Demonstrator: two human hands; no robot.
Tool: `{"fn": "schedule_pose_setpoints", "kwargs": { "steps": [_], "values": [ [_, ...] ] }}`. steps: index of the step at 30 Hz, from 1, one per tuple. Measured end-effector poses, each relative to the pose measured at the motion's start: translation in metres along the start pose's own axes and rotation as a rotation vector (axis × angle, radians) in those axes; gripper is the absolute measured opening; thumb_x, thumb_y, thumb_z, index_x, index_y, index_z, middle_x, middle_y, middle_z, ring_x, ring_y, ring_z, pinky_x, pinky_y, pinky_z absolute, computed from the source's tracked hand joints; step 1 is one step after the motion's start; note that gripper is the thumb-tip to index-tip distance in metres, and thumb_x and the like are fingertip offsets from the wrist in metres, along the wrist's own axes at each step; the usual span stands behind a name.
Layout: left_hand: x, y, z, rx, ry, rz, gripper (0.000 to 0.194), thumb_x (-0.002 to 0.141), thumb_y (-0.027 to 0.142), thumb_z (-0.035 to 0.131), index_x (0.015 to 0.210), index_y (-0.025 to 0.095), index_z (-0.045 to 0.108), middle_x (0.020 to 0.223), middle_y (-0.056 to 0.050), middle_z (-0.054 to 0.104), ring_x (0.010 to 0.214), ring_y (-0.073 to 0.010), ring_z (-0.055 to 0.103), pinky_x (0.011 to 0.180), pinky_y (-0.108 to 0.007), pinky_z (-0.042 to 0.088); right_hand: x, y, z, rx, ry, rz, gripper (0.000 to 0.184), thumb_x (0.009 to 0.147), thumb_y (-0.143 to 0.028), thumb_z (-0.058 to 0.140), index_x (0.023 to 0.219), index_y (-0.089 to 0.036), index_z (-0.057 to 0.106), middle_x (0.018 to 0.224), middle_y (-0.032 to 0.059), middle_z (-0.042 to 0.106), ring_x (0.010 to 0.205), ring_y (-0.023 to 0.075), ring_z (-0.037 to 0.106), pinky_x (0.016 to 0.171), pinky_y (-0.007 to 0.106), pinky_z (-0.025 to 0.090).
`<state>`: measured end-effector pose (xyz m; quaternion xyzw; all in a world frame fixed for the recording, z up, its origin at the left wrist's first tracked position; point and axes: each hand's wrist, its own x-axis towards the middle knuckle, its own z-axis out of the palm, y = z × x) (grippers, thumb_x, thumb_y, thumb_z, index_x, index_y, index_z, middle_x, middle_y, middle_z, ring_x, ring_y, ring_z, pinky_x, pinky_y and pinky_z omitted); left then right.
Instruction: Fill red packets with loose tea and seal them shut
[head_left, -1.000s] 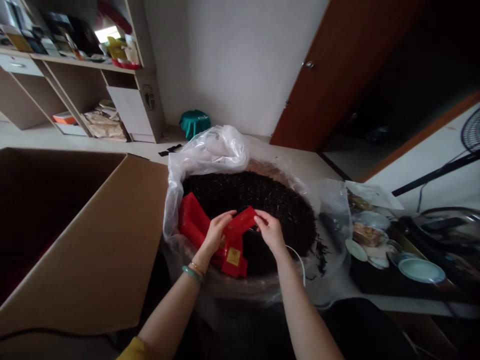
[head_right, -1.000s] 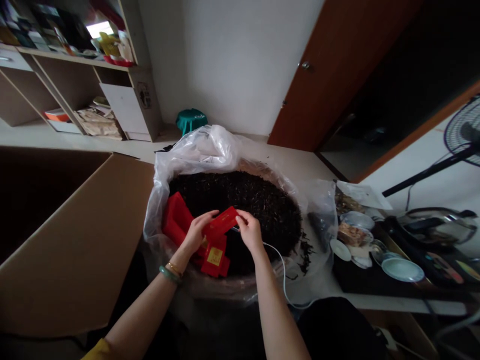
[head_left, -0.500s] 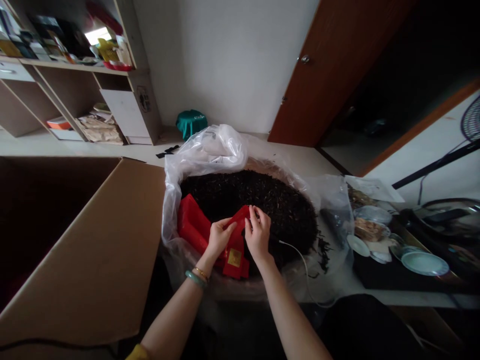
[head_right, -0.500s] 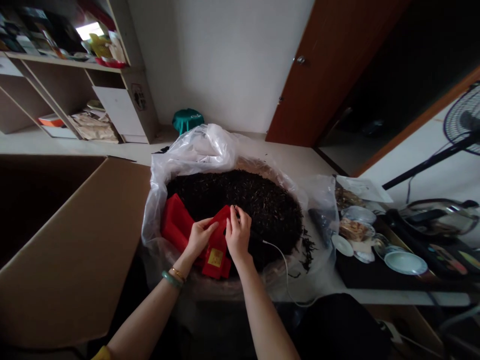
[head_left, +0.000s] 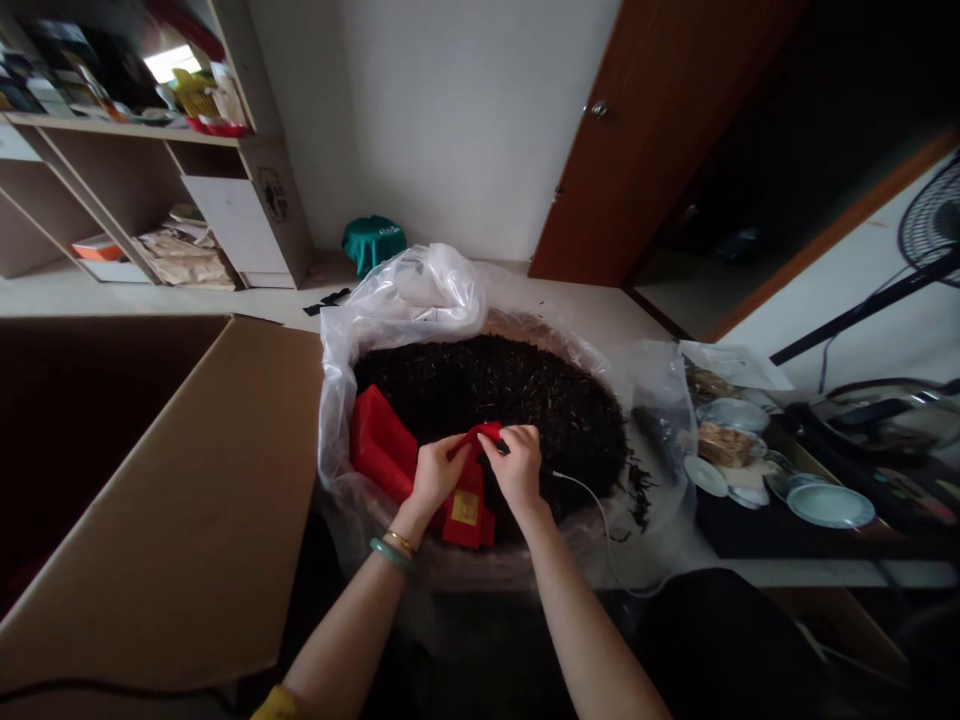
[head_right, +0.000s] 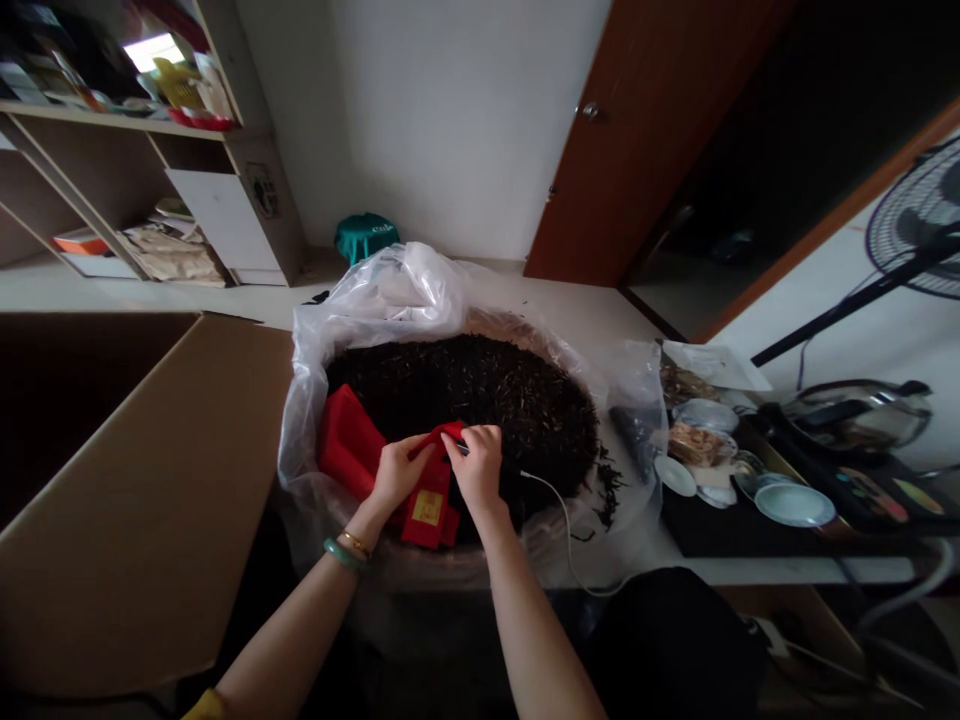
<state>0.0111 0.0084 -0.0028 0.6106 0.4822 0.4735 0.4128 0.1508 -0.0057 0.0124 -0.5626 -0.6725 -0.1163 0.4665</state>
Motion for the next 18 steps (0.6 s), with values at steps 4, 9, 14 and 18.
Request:
{"fn": "schedule_pose_setpoints", "kwargs": {
  "steps": [4,9,14,18],
  "values": [
    [-0.001,0.005,-0.002,0.180,-0.053,0.031,0.021,0.081,0.026,0.060,0.095,0.019,0.074,0.092,-0.005,0.075,0.081,-0.0203,0.070,0.074,-0.028,0.053,0.006,-0.002,-0.013,0.001,-0.065,-0.028,0.024,0.086,-0.024,0.059,0.062,-0.020,0.056,0.065,0.0039,0.061,0.073,0.0196,0.051,0.069,0.033,0.047],
    [0.001,0.012,-0.011,0.207,-0.021,0.007,0.015,0.078,0.029,0.063,0.085,0.021,0.075,0.082,-0.004,0.075,0.072,-0.0195,0.068,0.067,-0.026,0.049,0.004,-0.004,-0.021,0.154,-0.193,0.077,0.023,0.085,-0.030,0.056,0.064,-0.021,0.058,0.070,0.0049,0.064,0.073,0.0195,0.057,0.071,0.032,0.048],
    [0.000,0.013,-0.019,0.248,-0.145,0.134,0.012,0.076,0.031,0.066,0.079,0.023,0.075,0.077,-0.004,0.075,0.064,-0.0183,0.066,0.063,-0.025,0.046,0.009,0.006,-0.027,0.288,-0.465,0.254,0.025,0.079,-0.040,0.063,0.063,-0.021,0.062,0.059,-0.0010,0.064,0.058,0.0152,0.056,0.089,0.040,0.045],
    [-0.001,0.012,-0.020,0.425,-0.170,0.155,0.015,0.080,0.032,0.063,0.082,0.022,0.074,0.076,-0.005,0.074,0.064,-0.0165,0.065,0.061,-0.023,0.044,0.013,0.007,-0.032,0.478,-0.571,0.359,0.017,0.080,-0.034,0.062,0.084,-0.019,0.067,0.081,0.0047,0.072,0.075,0.0188,0.064,0.081,0.036,0.050]
  ]
}}
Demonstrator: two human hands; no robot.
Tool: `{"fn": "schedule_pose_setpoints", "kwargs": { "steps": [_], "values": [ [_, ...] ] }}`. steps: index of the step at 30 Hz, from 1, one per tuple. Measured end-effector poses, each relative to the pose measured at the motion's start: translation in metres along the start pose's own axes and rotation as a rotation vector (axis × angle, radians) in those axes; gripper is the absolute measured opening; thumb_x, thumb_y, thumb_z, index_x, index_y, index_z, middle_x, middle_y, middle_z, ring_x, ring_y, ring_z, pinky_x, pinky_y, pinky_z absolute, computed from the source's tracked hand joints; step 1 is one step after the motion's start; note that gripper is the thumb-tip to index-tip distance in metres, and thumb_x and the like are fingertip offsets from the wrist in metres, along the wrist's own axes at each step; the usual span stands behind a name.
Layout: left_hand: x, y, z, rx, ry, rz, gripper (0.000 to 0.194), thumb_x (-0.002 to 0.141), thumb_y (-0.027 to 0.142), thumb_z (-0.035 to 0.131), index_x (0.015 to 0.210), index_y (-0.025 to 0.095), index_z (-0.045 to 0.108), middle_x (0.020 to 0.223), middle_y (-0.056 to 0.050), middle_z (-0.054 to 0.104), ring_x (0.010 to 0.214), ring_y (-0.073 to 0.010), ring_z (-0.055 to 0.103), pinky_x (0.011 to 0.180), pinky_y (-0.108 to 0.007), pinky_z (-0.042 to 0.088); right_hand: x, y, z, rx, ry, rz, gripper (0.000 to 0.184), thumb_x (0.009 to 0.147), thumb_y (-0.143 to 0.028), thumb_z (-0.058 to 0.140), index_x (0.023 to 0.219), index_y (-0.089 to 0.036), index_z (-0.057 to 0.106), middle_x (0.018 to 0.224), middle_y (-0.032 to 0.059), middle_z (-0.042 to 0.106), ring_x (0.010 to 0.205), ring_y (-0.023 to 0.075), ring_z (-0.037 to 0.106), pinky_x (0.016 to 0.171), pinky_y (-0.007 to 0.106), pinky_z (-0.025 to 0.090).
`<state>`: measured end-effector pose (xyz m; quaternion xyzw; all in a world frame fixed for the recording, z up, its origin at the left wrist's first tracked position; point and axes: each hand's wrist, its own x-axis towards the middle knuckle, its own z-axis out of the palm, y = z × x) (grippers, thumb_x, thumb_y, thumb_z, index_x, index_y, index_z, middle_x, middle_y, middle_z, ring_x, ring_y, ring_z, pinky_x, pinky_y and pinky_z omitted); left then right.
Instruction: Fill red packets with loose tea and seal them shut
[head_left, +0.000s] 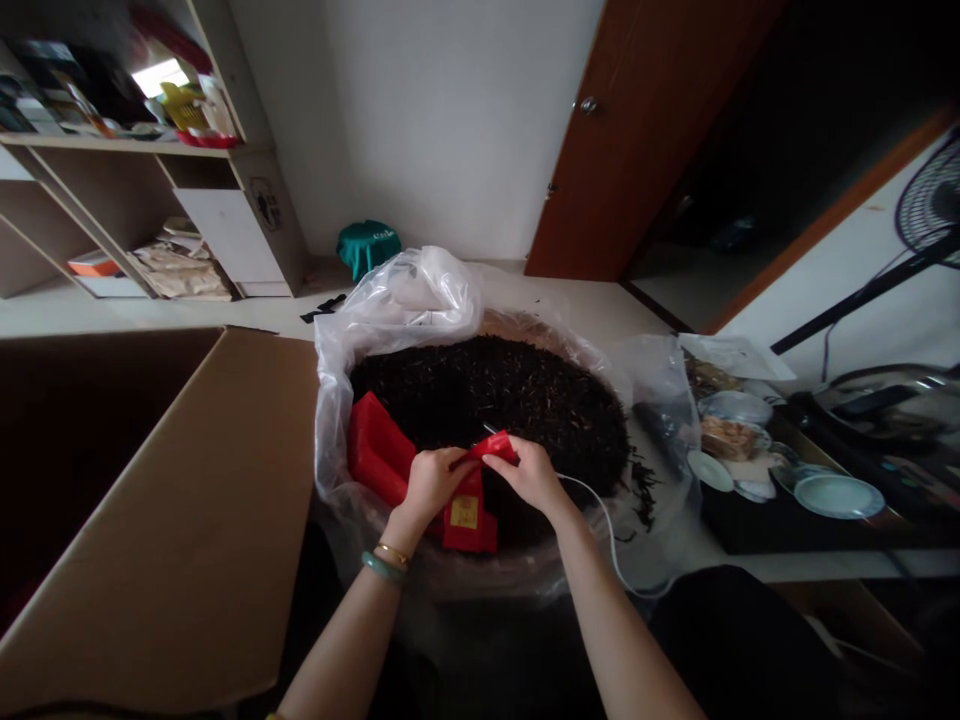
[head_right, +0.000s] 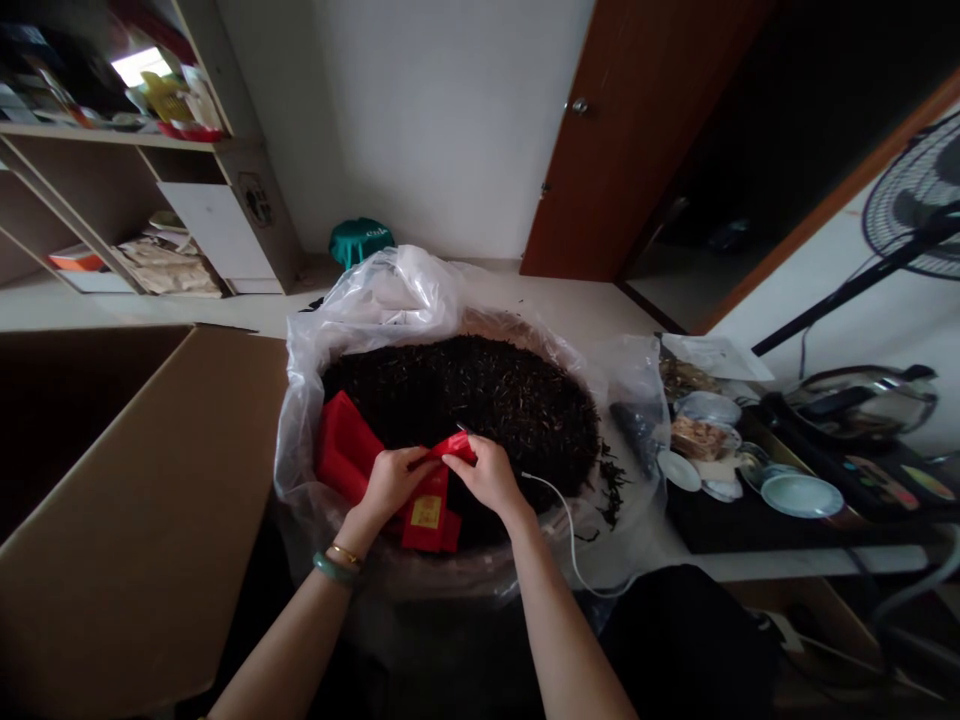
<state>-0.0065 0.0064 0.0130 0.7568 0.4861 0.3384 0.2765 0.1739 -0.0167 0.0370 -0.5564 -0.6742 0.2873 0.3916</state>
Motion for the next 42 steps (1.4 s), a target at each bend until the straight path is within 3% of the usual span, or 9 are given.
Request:
{"fn": "schedule_pose_setpoints", "kwargs": {
  "steps": [4,7,13,17,22,31,36,40,42],
  "values": [
    [0.000,-0.001,-0.001,0.151,-0.048,0.048,0.018,0.080,0.032,0.065,0.092,0.021,0.073,0.082,-0.006,0.074,0.069,-0.0183,0.066,0.065,-0.025,0.047,-0.002,0.003,0.004,0.232,-0.096,0.060,0.023,0.079,-0.033,0.061,0.094,-0.016,0.066,0.090,0.0065,0.073,0.082,0.0200,0.067,0.078,0.034,0.052],
    [-0.003,0.006,-0.003,0.302,0.009,0.141,0.039,0.074,0.032,0.071,0.112,0.023,0.066,0.095,-0.009,0.072,0.086,-0.0236,0.065,0.079,-0.033,0.049,-0.001,0.010,0.011,0.306,-0.096,0.114,0.027,0.080,-0.039,0.058,0.088,-0.016,0.069,0.086,0.0079,0.073,0.081,0.0234,0.068,0.078,0.038,0.053],
    [-0.007,0.015,-0.005,0.508,0.172,0.223,0.062,0.069,0.018,0.071,0.127,0.033,0.055,0.133,-0.007,0.054,0.129,-0.0371,0.037,0.106,-0.057,0.028,0.001,0.007,0.022,0.486,-0.019,0.191,0.041,0.081,-0.053,0.057,0.097,-0.018,0.070,0.092,0.0069,0.073,0.087,0.0234,0.066,0.086,0.039,0.050],
    [-0.004,0.007,-0.001,0.451,0.092,0.263,0.059,0.071,0.015,0.067,0.127,0.028,0.055,0.131,-0.007,0.056,0.126,-0.0325,0.041,0.104,-0.052,0.034,0.000,0.003,0.027,0.653,-0.035,0.279,0.048,0.076,-0.061,0.058,0.086,-0.016,0.071,0.085,0.0066,0.073,0.082,0.0224,0.066,0.084,0.038,0.050],
    [-0.003,0.006,0.000,0.466,0.078,0.248,0.059,0.073,0.020,0.067,0.129,0.028,0.052,0.129,-0.009,0.059,0.127,-0.0334,0.042,0.107,-0.060,0.020,-0.001,0.007,0.032,0.737,-0.068,0.286,0.053,0.075,-0.065,0.057,0.094,-0.017,0.070,0.095,0.0064,0.072,0.090,0.0225,0.065,0.091,0.040,0.046],
    [-0.004,0.004,0.004,0.421,0.018,0.231,0.063,0.065,0.012,0.069,0.126,0.020,0.054,0.128,-0.010,0.058,0.108,-0.0291,0.051,0.087,-0.043,0.047,0.005,-0.013,0.023,0.473,-0.234,0.201,0.062,0.084,-0.070,0.036,0.089,-0.018,0.070,0.083,0.0047,0.072,0.091,0.0226,0.064,0.089,0.040,0.047],
    [-0.001,0.001,0.004,0.302,0.113,0.224,0.054,0.065,0.009,0.068,0.117,0.019,0.059,0.114,-0.008,0.065,0.102,-0.0258,0.055,0.090,-0.040,0.048,0.011,-0.018,0.020,0.418,-0.187,0.138,0.058,0.083,-0.069,0.041,0.082,-0.019,0.071,0.075,0.0029,0.071,0.087,0.0227,0.065,0.089,0.039,0.047],
    [0.003,-0.002,0.002,0.185,0.301,0.078,0.040,0.069,0.018,0.070,0.108,0.020,0.063,0.103,-0.007,0.069,0.095,-0.0238,0.058,0.085,-0.036,0.050,0.014,-0.001,0.014,0.532,0.134,0.192,0.063,0.088,-0.065,0.030,0.082,-0.017,0.069,0.074,0.0074,0.072,0.079,0.0218,0.068,0.081,0.037,0.051],
    [0.005,-0.004,0.001,0.122,0.393,-0.025,0.038,0.067,0.021,0.072,0.104,0.020,0.064,0.098,-0.007,0.069,0.091,-0.0235,0.059,0.081,-0.035,0.050,0.014,0.014,0.016,0.444,0.144,0.256,0.057,0.091,-0.057,0.030,0.081,-0.017,0.068,0.072,0.0082,0.071,0.071,0.0208,0.068,0.069,0.034,0.053]
  ]
}}
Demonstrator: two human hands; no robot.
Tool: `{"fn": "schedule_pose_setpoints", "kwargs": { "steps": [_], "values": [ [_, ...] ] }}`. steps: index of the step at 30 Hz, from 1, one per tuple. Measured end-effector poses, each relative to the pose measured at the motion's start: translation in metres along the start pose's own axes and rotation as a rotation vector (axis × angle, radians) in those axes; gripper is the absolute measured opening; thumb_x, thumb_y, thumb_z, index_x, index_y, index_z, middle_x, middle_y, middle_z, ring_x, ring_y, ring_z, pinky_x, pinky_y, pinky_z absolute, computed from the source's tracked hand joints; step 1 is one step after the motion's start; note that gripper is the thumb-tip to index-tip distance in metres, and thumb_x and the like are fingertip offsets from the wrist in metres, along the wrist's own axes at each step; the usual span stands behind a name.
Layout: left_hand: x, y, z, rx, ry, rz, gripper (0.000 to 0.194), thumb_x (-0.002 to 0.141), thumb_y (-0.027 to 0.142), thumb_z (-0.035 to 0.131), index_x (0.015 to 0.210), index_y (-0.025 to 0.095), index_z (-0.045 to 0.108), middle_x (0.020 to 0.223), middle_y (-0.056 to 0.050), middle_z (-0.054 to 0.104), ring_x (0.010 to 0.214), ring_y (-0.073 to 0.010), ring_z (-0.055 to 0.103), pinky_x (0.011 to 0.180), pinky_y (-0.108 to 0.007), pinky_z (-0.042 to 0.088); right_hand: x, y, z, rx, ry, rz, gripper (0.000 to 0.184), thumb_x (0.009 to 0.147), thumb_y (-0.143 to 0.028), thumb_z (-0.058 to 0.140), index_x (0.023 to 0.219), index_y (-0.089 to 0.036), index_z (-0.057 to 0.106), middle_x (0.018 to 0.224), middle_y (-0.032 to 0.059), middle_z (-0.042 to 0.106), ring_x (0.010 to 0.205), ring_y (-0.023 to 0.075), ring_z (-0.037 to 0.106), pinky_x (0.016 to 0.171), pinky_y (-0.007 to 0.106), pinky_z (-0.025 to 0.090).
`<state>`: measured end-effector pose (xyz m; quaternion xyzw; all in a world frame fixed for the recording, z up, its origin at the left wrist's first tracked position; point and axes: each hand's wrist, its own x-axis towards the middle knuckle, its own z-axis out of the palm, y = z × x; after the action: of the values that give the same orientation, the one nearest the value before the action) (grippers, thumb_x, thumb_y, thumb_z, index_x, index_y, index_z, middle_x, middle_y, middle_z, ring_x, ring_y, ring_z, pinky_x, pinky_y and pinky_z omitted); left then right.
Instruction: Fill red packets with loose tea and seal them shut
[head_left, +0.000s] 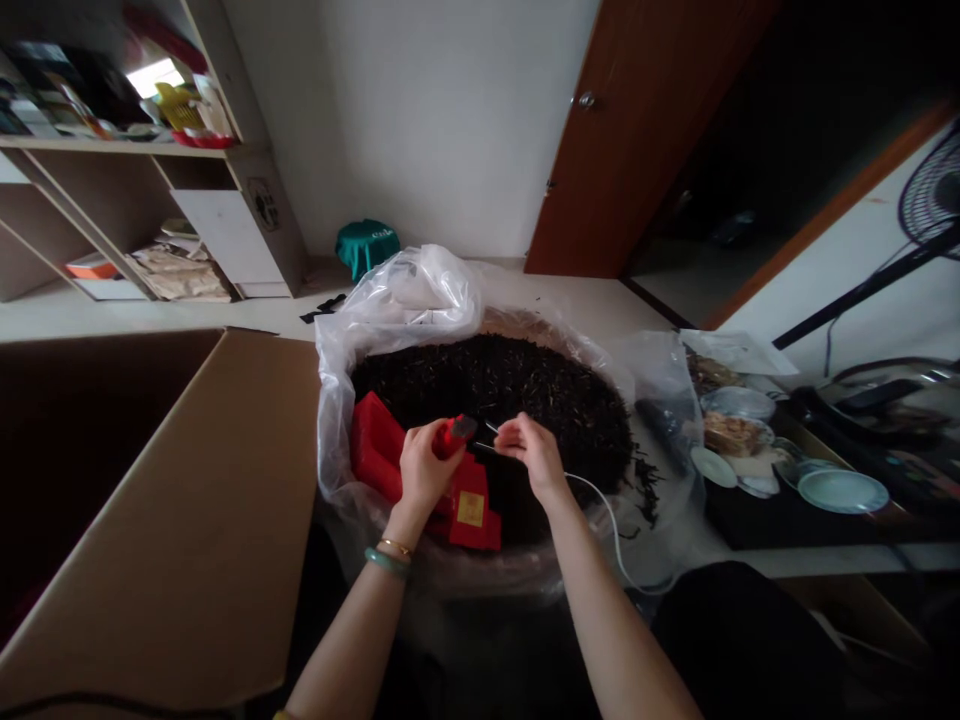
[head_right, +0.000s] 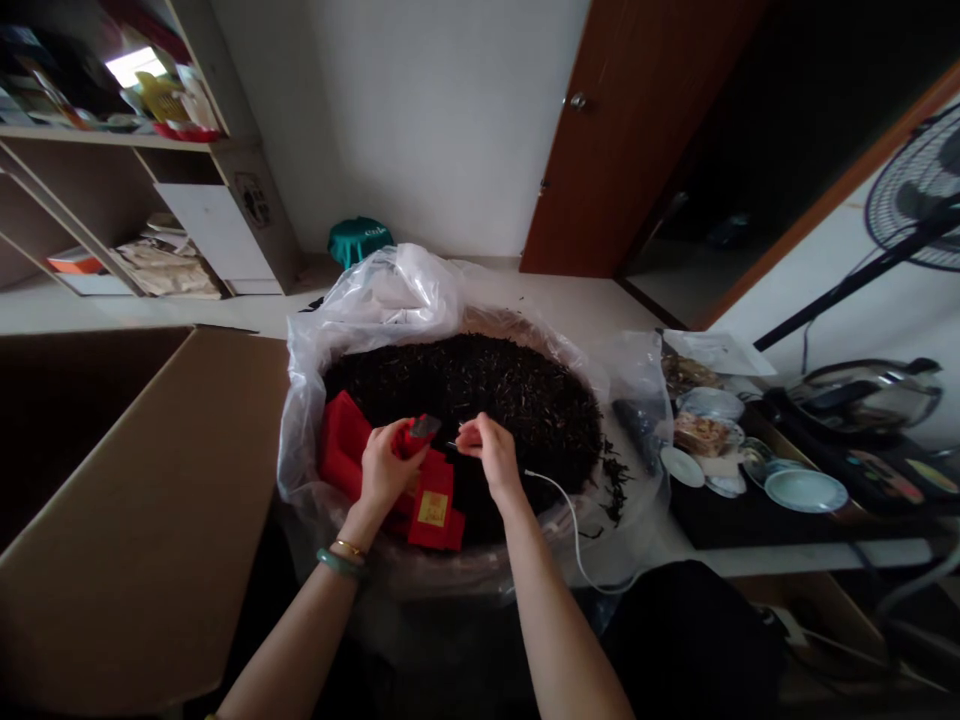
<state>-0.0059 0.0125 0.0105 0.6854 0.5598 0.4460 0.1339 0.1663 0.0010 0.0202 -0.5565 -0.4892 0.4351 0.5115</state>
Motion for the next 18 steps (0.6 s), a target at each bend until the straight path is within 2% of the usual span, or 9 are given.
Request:
{"fn": "schedule_pose_setpoints", "kwargs": {
  "steps": [1,3,5,8,11,14,18],
  "values": [
    [0.001,-0.001,0.001,-0.020,0.029,-0.044,0.039,0.065,0.022,0.074,0.103,0.019,0.064,0.096,-0.007,0.069,0.089,-0.0235,0.060,0.081,-0.035,0.050,0.001,0.008,0.000,-0.153,-0.091,0.026,0.050,0.092,-0.049,0.033,0.078,-0.017,0.068,0.070,0.0080,0.072,0.067,0.0204,0.068,0.064,0.032,0.053],
    [0.002,-0.003,0.002,-0.052,0.058,-0.091,0.041,0.063,0.024,0.075,0.103,0.020,0.064,0.095,-0.006,0.068,0.088,-0.0234,0.060,0.081,-0.036,0.050,0.004,0.025,0.002,-0.548,-0.244,-0.041,0.037,0.091,-0.033,0.041,0.069,-0.019,0.067,0.068,0.0066,0.071,0.065,0.0198,0.068,0.062,0.029,0.051],
    [0.002,-0.005,0.003,-0.079,0.069,-0.107,0.042,0.063,0.026,0.075,0.103,0.020,0.063,0.095,-0.006,0.067,0.088,-0.0233,0.060,0.082,-0.036,0.050,0.006,0.039,0.005,-0.701,-0.278,-0.082,0.028,0.086,-0.018,0.047,0.065,-0.020,0.066,0.070,0.0070,0.072,0.070,0.0207,0.069,0.065,0.029,0.050],
    [0.003,-0.008,0.002,-0.114,0.105,-0.152,0.043,0.063,0.029,0.075,0.103,0.018,0.063,0.093,-0.007,0.067,0.087,-0.0227,0.060,0.081,-0.035,0.049,0.015,0.050,0.006,-0.764,-0.234,-0.110,0.026,0.081,-0.005,0.046,0.080,-0.018,0.069,0.085,0.0109,0.073,0.084,0.0223,0.069,0.075,0.031,0.050],
    [0.005,-0.010,0.001,-0.159,0.144,-0.231,0.045,0.065,0.033,0.073,0.106,0.018,0.062,0.091,-0.006,0.066,0.082,-0.0203,0.060,0.078,-0.033,0.049,0.030,0.051,0.003,-0.818,-0.189,-0.134,0.036,0.078,0.000,0.045,0.105,-0.013,0.065,0.109,0.0177,0.068,0.103,0.0245,0.064,0.088,0.036,0.048],
    [0.006,-0.012,0.002,-0.215,0.142,-0.281,0.048,0.066,0.035,0.071,0.109,0.018,0.060,0.089,-0.004,0.065,0.077,-0.0177,0.059,0.075,-0.031,0.048,0.044,0.047,0.007,-0.867,-0.174,-0.144,0.052,0.076,-0.001,0.050,0.127,-0.010,0.051,0.129,0.0219,0.055,0.117,0.0267,0.056,0.095,0.040,0.045],
    [0.006,-0.012,0.003,-0.262,0.140,-0.296,0.049,0.064,0.034,0.072,0.108,0.017,0.060,0.088,-0.004,0.065,0.075,-0.0167,0.059,0.072,-0.029,0.048,0.059,0.030,0.035,-1.061,-0.203,-0.029,0.086,0.073,-0.017,0.067,0.147,-0.016,0.023,0.151,0.0243,0.023,0.126,0.0365,0.044,0.092,0.047,0.045]
  ]
}}
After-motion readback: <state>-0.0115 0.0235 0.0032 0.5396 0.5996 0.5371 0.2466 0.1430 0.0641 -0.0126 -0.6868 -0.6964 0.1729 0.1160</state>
